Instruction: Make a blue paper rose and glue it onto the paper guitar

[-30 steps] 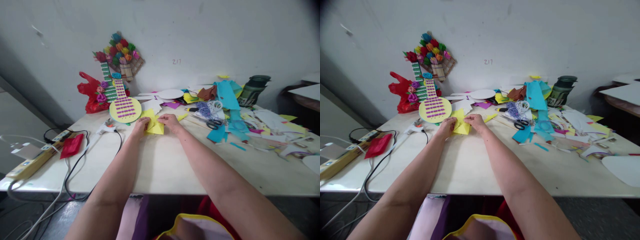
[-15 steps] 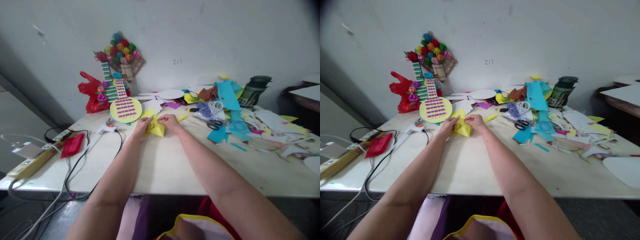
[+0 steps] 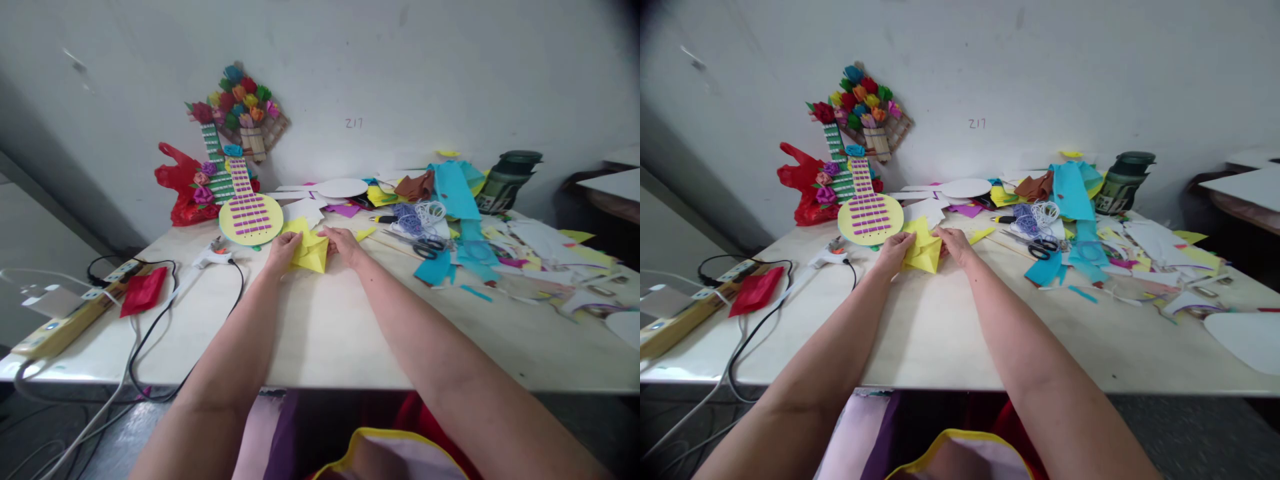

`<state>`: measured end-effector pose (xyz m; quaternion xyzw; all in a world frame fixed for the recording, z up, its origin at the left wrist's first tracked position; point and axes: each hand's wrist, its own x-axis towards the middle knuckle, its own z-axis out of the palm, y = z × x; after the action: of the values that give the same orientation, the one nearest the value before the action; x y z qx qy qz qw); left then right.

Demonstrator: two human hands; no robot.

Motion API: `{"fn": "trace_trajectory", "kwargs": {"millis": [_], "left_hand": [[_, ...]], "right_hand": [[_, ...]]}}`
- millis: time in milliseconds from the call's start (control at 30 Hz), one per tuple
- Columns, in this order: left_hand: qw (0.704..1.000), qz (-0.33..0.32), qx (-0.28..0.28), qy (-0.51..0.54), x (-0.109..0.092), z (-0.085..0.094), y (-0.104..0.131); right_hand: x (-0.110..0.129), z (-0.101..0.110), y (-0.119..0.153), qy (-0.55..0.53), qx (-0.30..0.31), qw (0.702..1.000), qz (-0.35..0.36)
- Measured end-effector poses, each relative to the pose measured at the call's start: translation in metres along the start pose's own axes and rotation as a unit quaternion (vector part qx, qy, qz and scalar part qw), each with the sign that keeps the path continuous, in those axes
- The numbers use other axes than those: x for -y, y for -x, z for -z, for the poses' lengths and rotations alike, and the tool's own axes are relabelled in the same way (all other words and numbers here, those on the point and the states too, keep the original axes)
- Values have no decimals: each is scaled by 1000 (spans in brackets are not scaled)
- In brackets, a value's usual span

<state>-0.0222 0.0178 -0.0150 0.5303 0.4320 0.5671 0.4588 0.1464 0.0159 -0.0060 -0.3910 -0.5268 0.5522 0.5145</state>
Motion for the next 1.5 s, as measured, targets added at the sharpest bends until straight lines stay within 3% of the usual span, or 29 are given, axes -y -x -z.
{"fn": "trace_trajectory", "kwargs": {"millis": [433, 967, 1500], "left_hand": [[999, -24, 10, -20, 1, 1, -2], [997, 38, 55, 23, -7, -1, 5], [998, 1, 61, -9, -8, -3, 7]], "right_hand": [[-1, 0, 0, 55, -11, 998, -16], [4, -3, 4, 103, -9, 994, 39], [-3, -2, 2, 115, 19, 992, 56]]}}
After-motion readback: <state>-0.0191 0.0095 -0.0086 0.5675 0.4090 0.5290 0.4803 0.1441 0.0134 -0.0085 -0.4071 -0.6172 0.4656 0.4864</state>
